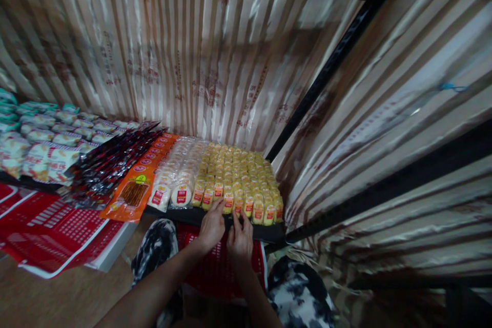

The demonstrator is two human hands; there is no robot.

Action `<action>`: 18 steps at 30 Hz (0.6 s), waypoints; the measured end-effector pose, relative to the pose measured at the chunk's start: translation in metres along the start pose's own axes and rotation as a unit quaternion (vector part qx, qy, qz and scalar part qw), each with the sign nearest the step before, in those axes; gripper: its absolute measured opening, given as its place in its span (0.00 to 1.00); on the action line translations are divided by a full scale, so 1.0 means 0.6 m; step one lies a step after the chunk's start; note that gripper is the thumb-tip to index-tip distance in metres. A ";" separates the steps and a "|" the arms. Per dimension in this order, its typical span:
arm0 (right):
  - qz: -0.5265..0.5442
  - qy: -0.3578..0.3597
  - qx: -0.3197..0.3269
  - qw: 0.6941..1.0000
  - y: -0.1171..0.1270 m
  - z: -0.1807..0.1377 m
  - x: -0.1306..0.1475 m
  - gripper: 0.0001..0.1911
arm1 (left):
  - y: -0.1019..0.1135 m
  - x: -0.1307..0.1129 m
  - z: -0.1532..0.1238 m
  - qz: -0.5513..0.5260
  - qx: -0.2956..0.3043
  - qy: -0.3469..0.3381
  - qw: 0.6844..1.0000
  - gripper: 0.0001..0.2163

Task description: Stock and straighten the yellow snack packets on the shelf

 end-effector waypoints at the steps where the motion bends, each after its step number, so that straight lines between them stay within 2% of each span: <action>1: 0.003 0.003 -0.003 1.000 0.000 0.002 0.001 0.23 | 0.000 0.000 0.001 0.002 0.000 0.000 1.000 0.27; 10: 0.014 0.031 -0.010 0.999 -0.014 -0.002 -0.017 0.26 | 0.004 0.000 0.015 0.035 -0.001 -0.008 0.999 0.25; 18: 0.021 0.018 0.001 1.000 -0.021 0.008 -0.024 0.26 | -0.006 0.005 0.020 0.059 0.008 -0.017 0.998 0.26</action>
Point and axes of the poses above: each hand's wrist, its own z-axis towards the middle knuckle, its own y-axis out of the back of the hand, x = y × z, the point moved 8 cm from there along z, towards the middle knuckle, and after that the axes turned 15 degrees about -y, right-handed, at the moved point
